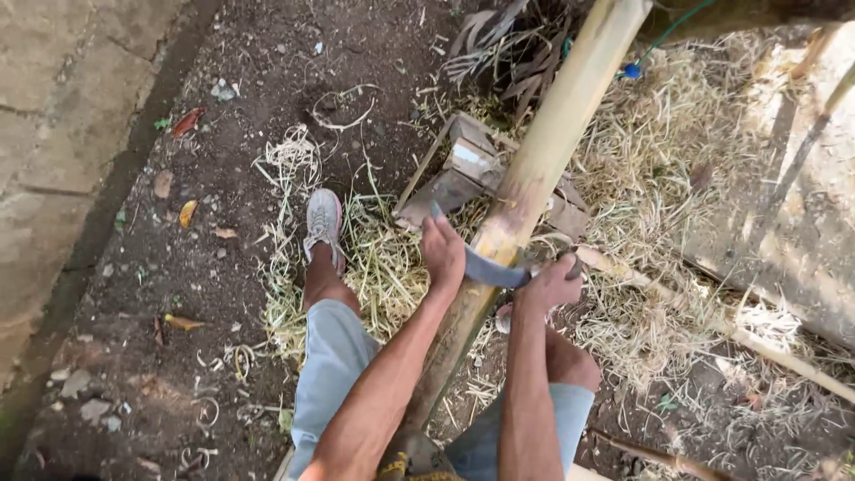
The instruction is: Shaving a length of bamboo using a curved blade tool.
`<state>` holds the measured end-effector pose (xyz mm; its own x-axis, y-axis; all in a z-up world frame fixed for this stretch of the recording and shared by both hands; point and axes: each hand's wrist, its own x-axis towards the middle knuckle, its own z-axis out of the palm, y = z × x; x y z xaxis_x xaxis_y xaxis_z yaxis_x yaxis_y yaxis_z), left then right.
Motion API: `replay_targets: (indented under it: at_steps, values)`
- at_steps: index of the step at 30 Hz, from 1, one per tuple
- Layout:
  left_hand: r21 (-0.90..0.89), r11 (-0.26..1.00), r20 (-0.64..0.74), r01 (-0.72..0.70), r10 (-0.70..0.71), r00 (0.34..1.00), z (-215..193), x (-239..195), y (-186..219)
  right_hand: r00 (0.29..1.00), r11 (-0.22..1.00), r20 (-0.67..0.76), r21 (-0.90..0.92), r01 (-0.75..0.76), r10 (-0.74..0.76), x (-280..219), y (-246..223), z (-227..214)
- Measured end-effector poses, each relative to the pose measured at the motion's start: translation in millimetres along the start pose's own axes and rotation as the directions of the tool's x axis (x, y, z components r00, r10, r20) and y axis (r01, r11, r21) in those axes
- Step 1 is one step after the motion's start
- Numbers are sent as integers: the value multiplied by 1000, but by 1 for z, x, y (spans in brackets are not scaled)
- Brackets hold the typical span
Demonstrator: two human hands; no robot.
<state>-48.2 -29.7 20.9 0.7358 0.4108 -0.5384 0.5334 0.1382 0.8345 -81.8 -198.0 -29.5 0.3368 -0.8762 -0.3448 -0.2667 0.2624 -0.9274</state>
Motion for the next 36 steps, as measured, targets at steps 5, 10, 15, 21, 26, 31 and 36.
replay_targets:
  at_steps: [5,10,15,21,26,31,36]
  values:
    - [162,981,-66,-108,120,991,-24,-7,-70,996,995,-22,45,-86,87,-55,-29,-10]
    - [-35,999,-49,-27,25,998,4,4,-27,998,999,68,49,-15,12,-9,-11,7]
    - [696,579,15,-425,581,814,122,150,-172,1000,995,-3,98,29,-28,93,16,55]
    - [18,995,20,-102,102,995,27,14,-9,982,964,-10,196,-183,188,11,-26,26]
    - [99,986,-30,-135,138,990,-13,-11,-47,997,985,40,156,-69,64,-35,-10,-12]
    - [83,969,-63,-233,239,969,-11,-11,-47,983,963,7,202,-180,182,-32,-9,-8]
    - [-638,586,-74,-500,600,796,68,45,-29,995,972,13,209,-103,103,64,17,43]
